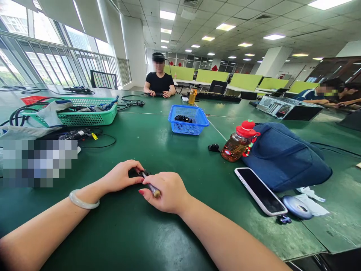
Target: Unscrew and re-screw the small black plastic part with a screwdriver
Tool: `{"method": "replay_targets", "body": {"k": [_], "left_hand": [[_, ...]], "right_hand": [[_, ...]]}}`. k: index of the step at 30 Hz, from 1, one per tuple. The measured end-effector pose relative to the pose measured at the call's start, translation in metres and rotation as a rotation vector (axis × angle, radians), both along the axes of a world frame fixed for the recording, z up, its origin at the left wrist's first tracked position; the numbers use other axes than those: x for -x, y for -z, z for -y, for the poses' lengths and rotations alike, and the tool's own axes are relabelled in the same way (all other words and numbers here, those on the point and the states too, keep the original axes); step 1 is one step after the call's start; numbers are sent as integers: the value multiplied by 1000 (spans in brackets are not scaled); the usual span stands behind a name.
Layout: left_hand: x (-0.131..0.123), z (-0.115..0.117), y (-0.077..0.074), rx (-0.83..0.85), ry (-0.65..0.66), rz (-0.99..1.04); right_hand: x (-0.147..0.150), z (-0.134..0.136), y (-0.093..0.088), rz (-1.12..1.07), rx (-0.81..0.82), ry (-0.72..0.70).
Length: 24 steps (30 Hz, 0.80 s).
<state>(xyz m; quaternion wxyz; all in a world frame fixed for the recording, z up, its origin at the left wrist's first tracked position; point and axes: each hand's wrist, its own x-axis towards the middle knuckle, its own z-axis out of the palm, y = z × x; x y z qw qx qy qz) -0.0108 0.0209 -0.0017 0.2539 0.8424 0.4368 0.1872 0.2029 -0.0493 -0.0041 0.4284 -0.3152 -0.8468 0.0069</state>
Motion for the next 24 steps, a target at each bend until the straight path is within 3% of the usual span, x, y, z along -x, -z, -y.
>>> {"method": "replay_targets", "body": {"k": [5, 24], "left_hand": [[0, 1, 0, -13, 0, 3], [0, 1, -2, 23, -5, 4]], "right_hand": [[-1, 1, -4, 6, -60, -86], [0, 2, -5, 41, -14, -49]]}}
